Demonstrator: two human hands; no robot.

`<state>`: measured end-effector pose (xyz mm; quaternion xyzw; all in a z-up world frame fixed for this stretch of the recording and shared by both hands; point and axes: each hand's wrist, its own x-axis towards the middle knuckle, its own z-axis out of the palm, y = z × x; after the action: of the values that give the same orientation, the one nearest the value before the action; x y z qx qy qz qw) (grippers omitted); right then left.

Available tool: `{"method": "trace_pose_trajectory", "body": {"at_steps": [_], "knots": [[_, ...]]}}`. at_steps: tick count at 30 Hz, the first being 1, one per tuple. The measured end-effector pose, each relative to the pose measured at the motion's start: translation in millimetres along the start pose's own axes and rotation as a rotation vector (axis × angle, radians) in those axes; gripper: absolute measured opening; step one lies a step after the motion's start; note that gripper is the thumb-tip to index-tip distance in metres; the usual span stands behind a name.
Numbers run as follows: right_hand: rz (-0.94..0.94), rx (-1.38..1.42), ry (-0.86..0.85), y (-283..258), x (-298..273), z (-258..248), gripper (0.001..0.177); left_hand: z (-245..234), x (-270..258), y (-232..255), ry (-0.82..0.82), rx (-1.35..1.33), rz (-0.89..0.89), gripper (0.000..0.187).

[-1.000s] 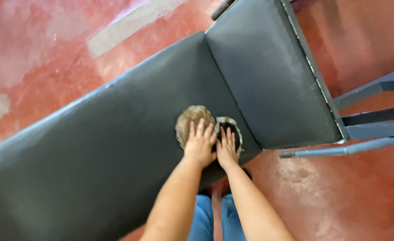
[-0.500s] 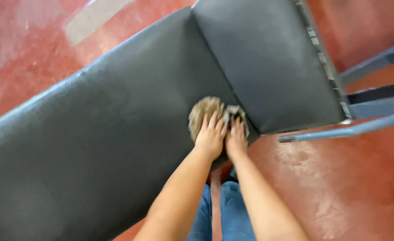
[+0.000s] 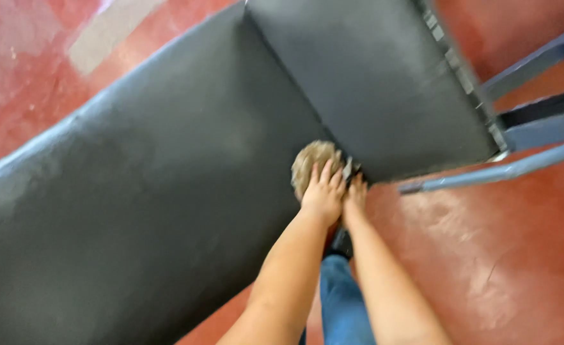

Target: Wiping down gym weight machines and a workout bench with a cloth.

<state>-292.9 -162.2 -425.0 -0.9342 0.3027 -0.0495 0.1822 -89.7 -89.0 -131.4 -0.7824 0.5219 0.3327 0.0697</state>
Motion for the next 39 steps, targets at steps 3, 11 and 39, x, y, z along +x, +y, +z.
{"method": "trace_pose_trajectory", "body": {"at_steps": [3, 11, 39], "knots": [[0.276, 0.151, -0.321, -35, 6, -43, 0.057, 5, -21, 9, 0.032, -0.02, -0.041, 0.058], [0.273, -0.03, -0.361, -342, -41, -229, 0.085, -101, -253, -75, -0.169, 0.001, -0.244, 0.055], [0.317, 0.165, -0.937, -212, 280, -72, 0.057, -91, 84, -209, -0.073, 0.082, -0.219, 0.094]]}}
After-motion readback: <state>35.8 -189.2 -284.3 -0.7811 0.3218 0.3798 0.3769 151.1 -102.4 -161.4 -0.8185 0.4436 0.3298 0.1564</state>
